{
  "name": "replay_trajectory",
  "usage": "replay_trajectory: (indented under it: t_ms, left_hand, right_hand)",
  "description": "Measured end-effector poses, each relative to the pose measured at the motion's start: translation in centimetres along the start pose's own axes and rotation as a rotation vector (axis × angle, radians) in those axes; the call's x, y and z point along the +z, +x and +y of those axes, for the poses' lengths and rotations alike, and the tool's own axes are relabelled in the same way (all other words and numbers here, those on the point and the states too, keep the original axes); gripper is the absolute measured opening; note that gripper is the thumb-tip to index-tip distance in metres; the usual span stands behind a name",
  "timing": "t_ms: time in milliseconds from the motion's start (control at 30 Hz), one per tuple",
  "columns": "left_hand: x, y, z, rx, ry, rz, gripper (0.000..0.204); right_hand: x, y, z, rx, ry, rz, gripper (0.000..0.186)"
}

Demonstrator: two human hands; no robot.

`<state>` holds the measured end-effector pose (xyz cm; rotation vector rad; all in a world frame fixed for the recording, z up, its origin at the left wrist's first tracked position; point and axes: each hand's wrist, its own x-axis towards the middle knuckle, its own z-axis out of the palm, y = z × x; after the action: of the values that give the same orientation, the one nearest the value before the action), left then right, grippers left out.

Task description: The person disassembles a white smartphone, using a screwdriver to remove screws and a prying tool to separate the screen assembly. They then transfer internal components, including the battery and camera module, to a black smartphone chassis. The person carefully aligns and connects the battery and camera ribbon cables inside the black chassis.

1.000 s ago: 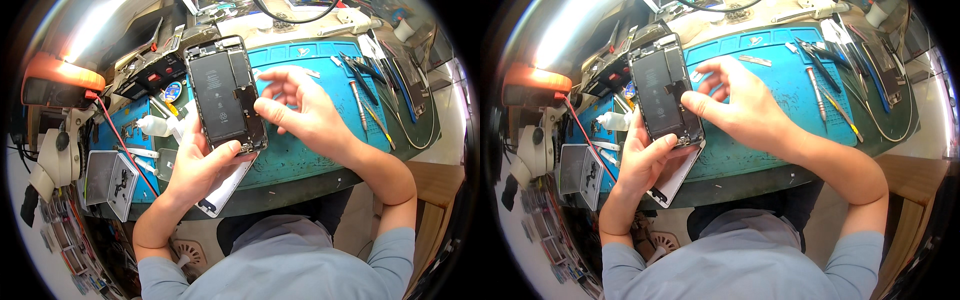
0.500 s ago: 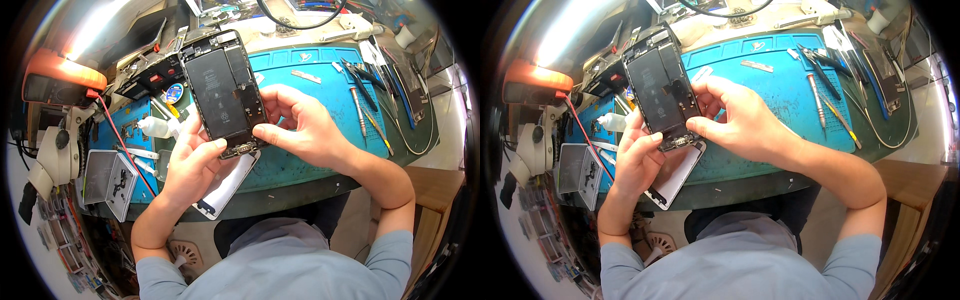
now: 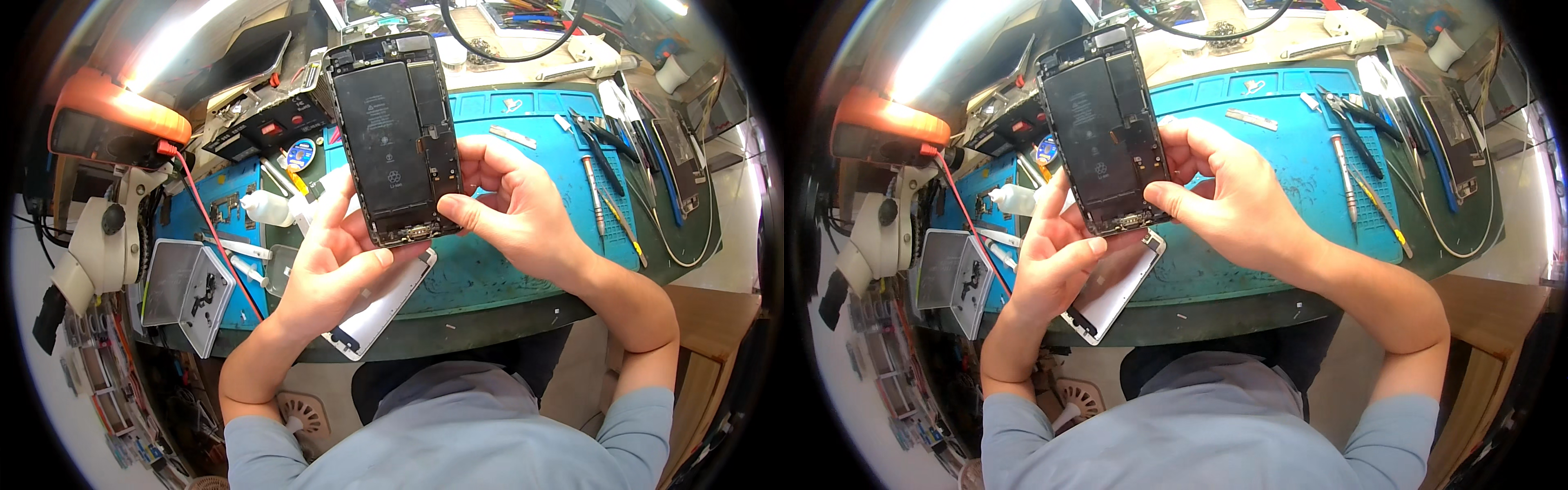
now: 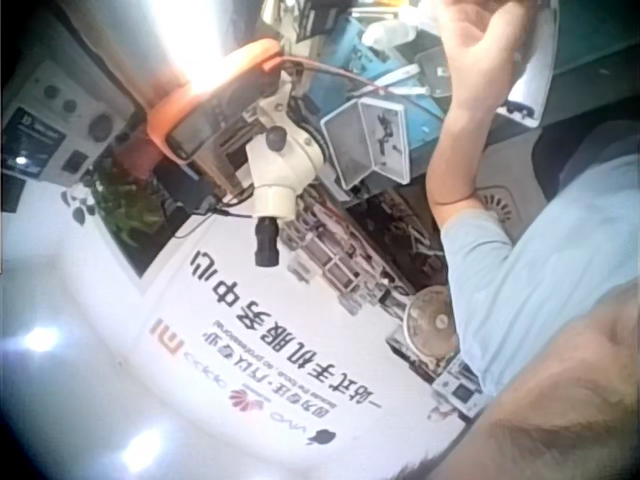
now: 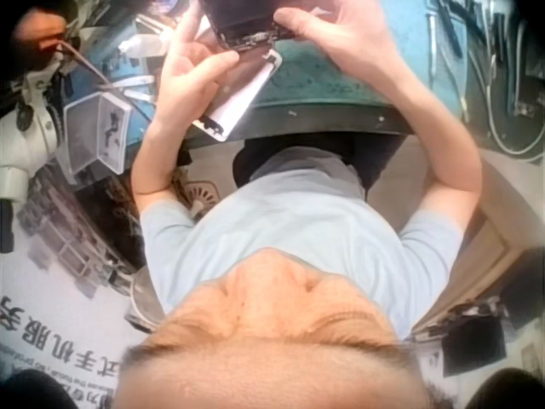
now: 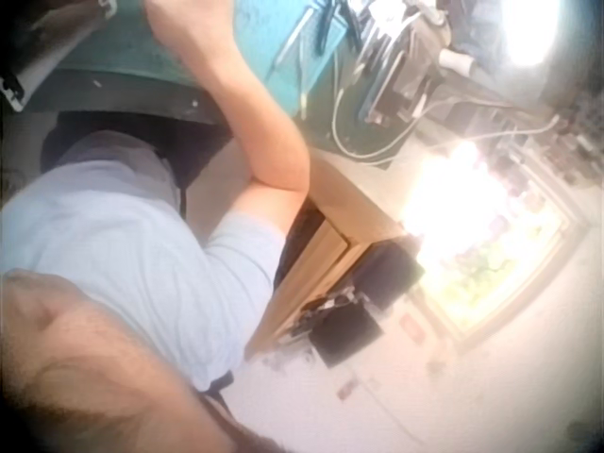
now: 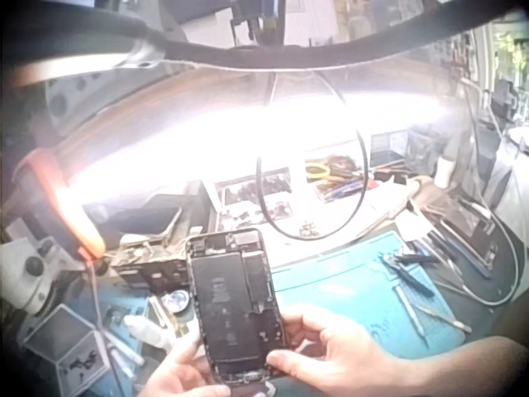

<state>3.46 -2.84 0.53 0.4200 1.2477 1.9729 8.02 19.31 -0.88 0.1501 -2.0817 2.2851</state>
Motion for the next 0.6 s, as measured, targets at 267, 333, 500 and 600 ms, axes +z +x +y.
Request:
replay_trajectory:
  t_ms: [267,333,500,600]
  left_hand:
    - [-0.18,-0.03,-0.33,0.059,0.047,-0.032,0.081]
    - [0.04,-0.06,-0.19,0.046,0.028,-0.005,0.078]
    - [0.31,0.14,0.13,0.015,-0.034,0.064,0.067]
    - [0.54,0.20,0.13,0.013,0.012,0.098,0.063]
  right_hand:
    - [-0.07,0.08,0.09,-0.030,0.004,-0.002,0.033]
    - [0.03,0.03,0.31,-0.033,0.021,0.000,0.033]
    - [0.24,0.05,0.19,-0.023,0.014,0.001,0.034]
    - [0.21,0.06,0.50,-0.049,-0.015,-0.011,0.034]
